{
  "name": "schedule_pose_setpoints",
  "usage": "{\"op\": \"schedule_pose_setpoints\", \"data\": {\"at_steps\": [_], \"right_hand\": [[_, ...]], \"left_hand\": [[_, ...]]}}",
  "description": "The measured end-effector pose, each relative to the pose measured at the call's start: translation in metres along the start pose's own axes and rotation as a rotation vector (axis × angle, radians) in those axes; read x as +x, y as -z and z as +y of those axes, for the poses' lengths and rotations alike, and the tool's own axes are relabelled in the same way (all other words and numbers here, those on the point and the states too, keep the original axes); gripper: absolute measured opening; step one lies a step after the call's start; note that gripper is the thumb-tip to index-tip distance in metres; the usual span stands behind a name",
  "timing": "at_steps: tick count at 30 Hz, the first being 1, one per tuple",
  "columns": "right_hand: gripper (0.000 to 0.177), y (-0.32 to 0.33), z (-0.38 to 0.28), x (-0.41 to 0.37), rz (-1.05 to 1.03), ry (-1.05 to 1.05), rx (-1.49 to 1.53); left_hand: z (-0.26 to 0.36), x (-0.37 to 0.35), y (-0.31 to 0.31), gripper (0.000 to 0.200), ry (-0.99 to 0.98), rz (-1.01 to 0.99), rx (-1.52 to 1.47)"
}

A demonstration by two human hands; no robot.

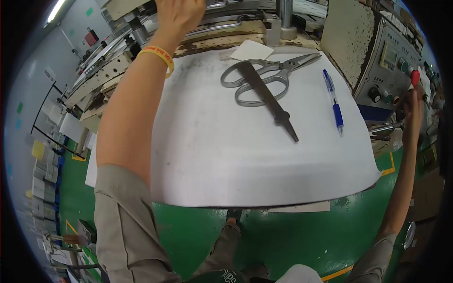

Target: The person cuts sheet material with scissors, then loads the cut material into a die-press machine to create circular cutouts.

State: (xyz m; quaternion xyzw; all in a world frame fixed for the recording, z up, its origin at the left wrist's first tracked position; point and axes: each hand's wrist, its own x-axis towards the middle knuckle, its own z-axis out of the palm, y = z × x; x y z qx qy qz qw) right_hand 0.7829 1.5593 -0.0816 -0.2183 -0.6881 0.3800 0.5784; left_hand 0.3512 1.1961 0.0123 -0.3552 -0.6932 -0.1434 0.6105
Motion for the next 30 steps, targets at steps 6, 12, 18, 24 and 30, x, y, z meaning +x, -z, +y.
{"op": "schedule_pose_setpoints", "data": {"at_steps": [6,12,18,24,30], "right_hand": [[0.048,-0.001,0.074,-0.015,-0.110,-0.211,0.465],[0.059,-0.003,0.067,-0.028,-0.071,-0.267,0.481],[0.052,0.001,0.079,-0.034,0.032,-0.310,0.541],[0.047,0.009,0.084,-0.036,0.200,-0.318,0.606],[0.047,0.013,0.085,-0.037,0.155,-0.268,0.534]], "left_hand": [[0.002,0.003,-0.014,0.055,-0.046,0.041,0.003],[-0.007,0.003,-0.013,0.049,-0.040,0.140,-0.215],[-0.205,-0.069,0.010,0.036,0.637,0.068,-0.274],[-0.302,-0.097,-0.030,0.069,0.951,-0.754,-0.623],[-0.302,-0.089,-0.022,0.066,0.635,-0.895,-0.311]]}}
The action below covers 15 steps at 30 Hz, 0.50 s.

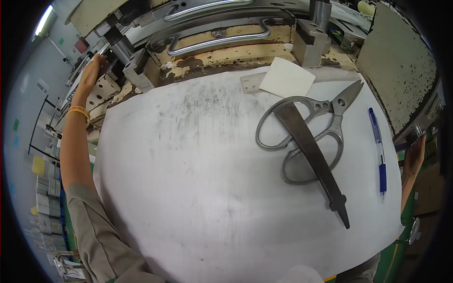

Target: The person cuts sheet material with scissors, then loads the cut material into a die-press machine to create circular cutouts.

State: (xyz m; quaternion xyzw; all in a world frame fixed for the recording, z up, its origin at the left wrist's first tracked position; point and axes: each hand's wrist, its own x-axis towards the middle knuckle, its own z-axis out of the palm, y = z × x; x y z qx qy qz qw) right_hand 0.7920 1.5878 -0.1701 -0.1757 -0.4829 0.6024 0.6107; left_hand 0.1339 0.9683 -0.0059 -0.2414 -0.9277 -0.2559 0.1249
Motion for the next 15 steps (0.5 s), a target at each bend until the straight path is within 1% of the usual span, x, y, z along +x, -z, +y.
{"op": "schedule_pose_setpoints", "data": {"at_steps": [4,5,6,8,10,11,14,15], "right_hand": [[0.048,-0.005,0.000,-0.004,0.061,0.029,-0.042],[0.048,-0.007,-0.002,-0.004,0.060,-0.002,0.015],[0.048,-0.010,-0.003,-0.005,0.040,-0.015,0.024],[0.048,-0.002,-0.001,-0.001,0.011,-0.007,0.037],[0.048,-0.005,-0.002,-0.002,-0.054,-0.002,0.034],[0.047,-0.010,-0.006,-0.004,-0.040,-0.072,0.073],[0.047,0.001,-0.005,0.000,-0.053,-0.069,0.040],[0.047,0.006,-0.003,0.003,-0.059,-0.069,0.031]], "left_hand": [[0.001,0.002,0.002,0.062,-0.029,-0.004,0.141],[0.001,0.002,0.000,0.061,-0.008,0.018,0.152],[0.008,0.004,0.003,0.059,0.078,-0.027,0.232],[0.016,-0.001,0.004,0.058,0.047,-0.075,0.302],[0.013,-0.003,-0.001,0.057,0.037,-0.030,0.285],[0.013,-0.002,-0.001,0.056,0.040,-0.037,0.294],[0.010,0.000,0.001,0.055,0.021,-0.052,0.280],[0.007,0.000,0.000,0.053,-0.021,-0.013,0.272]]}}
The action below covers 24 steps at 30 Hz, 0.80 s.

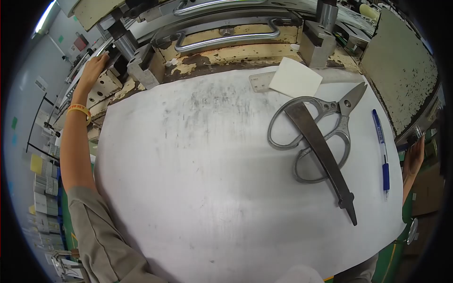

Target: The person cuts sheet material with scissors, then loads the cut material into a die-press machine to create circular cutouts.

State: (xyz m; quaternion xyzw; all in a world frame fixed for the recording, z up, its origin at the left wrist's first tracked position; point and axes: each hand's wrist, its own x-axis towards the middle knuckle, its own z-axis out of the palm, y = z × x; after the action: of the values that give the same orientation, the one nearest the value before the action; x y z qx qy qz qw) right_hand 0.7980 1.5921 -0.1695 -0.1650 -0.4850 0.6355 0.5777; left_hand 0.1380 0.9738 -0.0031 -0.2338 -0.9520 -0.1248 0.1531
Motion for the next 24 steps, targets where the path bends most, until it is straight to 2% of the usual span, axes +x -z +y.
{"op": "schedule_pose_setpoints", "data": {"at_steps": [2,11,19,21,24], "right_hand": [[0.047,0.010,0.001,0.006,-0.005,-0.002,-0.024],[0.047,0.023,0.003,0.016,-0.004,0.026,-0.087],[0.046,0.015,0.002,0.012,0.060,0.025,-0.103],[0.045,0.020,0.006,0.013,0.043,0.046,-0.052],[0.046,-0.009,0.005,-0.003,0.052,0.082,0.001]], "left_hand": [[-0.002,-0.002,-0.005,0.049,-0.073,0.090,-0.015],[-0.003,0.000,-0.006,0.049,-0.054,0.115,-0.024],[-0.005,0.001,-0.006,0.048,-0.053,0.103,-0.004],[-0.006,0.003,-0.006,0.047,-0.017,0.059,-0.076],[-0.010,0.003,-0.010,0.048,-0.033,0.027,-0.191]]}}
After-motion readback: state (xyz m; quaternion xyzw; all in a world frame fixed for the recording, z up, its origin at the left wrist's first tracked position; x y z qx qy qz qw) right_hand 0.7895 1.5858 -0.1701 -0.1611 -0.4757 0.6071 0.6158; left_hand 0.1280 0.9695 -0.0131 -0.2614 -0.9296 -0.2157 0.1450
